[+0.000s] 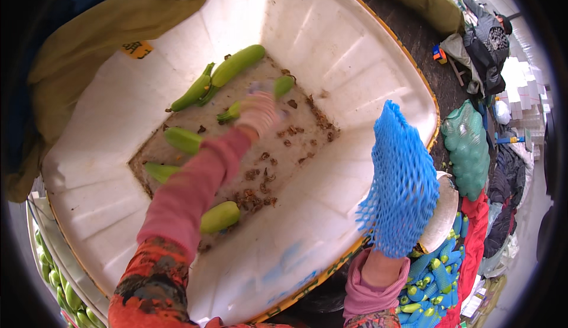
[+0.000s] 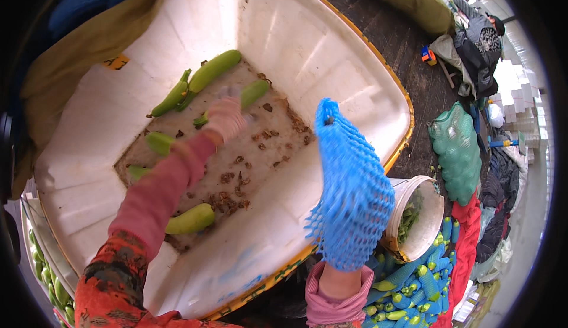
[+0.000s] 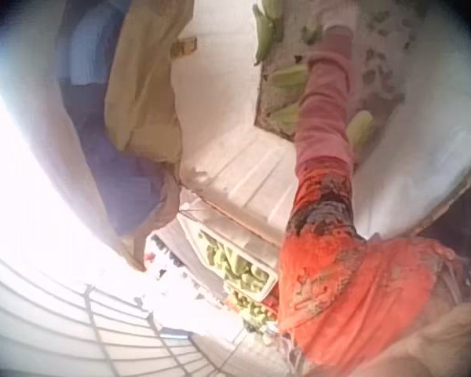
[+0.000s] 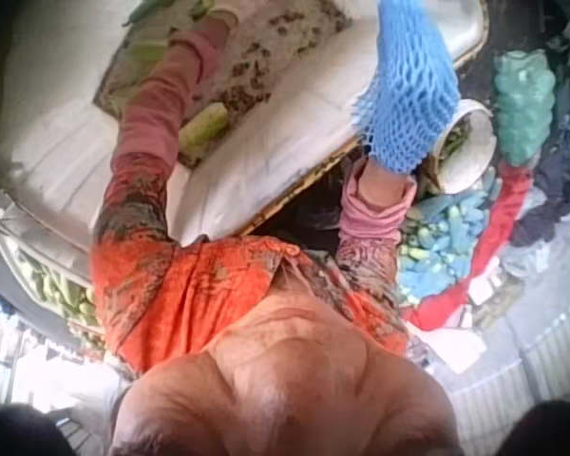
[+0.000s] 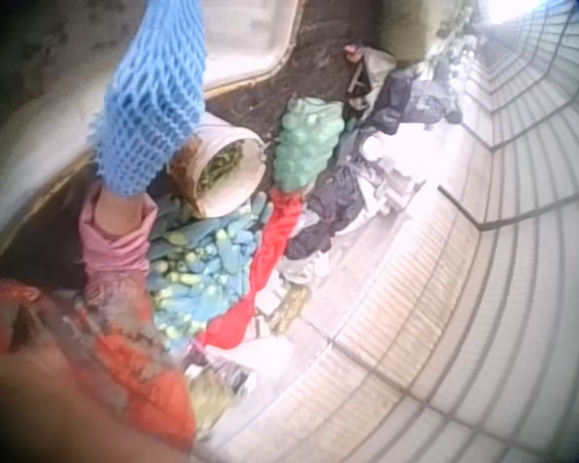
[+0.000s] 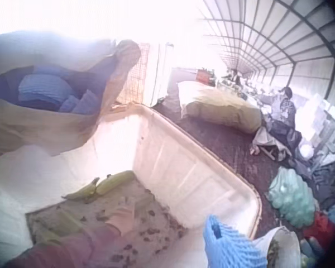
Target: The person sits on the ground and repeatedly picks up green vegetables, wraps each one in a blue foam net, and places the wrapped items into a plastic bag. The person handles the vegetables one at a time throughout the clip.
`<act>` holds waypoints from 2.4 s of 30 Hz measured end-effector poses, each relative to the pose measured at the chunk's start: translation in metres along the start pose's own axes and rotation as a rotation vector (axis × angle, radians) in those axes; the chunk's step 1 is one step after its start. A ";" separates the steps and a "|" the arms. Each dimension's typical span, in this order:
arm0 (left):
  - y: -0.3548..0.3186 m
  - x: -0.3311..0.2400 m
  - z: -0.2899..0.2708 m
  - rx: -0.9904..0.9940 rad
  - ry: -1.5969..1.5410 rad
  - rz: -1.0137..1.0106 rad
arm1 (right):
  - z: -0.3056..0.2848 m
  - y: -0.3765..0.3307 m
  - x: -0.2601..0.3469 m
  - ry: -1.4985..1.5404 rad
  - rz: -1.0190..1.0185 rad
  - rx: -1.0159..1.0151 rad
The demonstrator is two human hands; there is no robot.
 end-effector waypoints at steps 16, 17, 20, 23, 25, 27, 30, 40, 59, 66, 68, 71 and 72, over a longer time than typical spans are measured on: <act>-0.127 -0.074 -0.201 0.184 -0.567 0.130 | 0.142 0.005 0.020 0.328 0.298 0.410; -0.140 -0.078 -0.213 0.217 -0.598 0.088 | 0.154 -0.003 0.024 0.302 0.273 0.426; -0.180 -0.089 -0.243 0.228 -0.632 0.037 | 0.175 -0.029 0.026 0.195 0.090 0.374; -0.208 -0.096 -0.253 0.321 -1.047 -0.110 | 0.175 -0.045 0.022 -0.188 -0.284 0.234; -0.221 -0.099 -0.255 0.352 -1.282 -0.287 | 0.162 -0.043 0.033 -0.751 -0.682 0.081; -0.222 -0.115 -0.270 0.293 -1.398 -0.336 | 0.150 -0.054 0.067 -1.757 -0.853 0.133; -0.221 -0.075 -0.296 0.049 -1.009 -0.094 | 0.188 -0.084 0.092 -2.367 -0.808 0.613; -0.261 -0.149 -0.357 -0.231 0.330 1.378 | 0.163 -0.207 0.055 -1.081 -0.593 0.875; -0.307 -0.222 -0.323 0.185 -0.658 1.171 | 0.123 -0.192 0.051 -0.991 -0.373 0.280; -0.173 -0.162 -0.314 0.338 -0.828 0.364 | 0.085 -0.178 0.044 -0.949 -0.234 0.245; -0.121 -0.166 -0.348 -0.236 -0.267 0.849 | 0.062 -0.178 0.046 -0.942 -0.164 0.187; 0.025 -0.104 -0.359 -0.521 0.380 0.257 | 0.026 -0.187 0.068 -0.936 -0.102 0.066; 0.070 -0.091 -0.355 -0.387 0.603 0.179 | 0.010 -0.196 0.077 -0.939 -0.096 0.012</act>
Point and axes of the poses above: each hand's wrist, its own y-axis towards the middle knuckle, its own z-axis out of the palm, x = y × z, the point moved 4 cm from there along y, towards the middle knuckle, and after that the axes turned 2 degrees about -y, right-handed, at the moved point
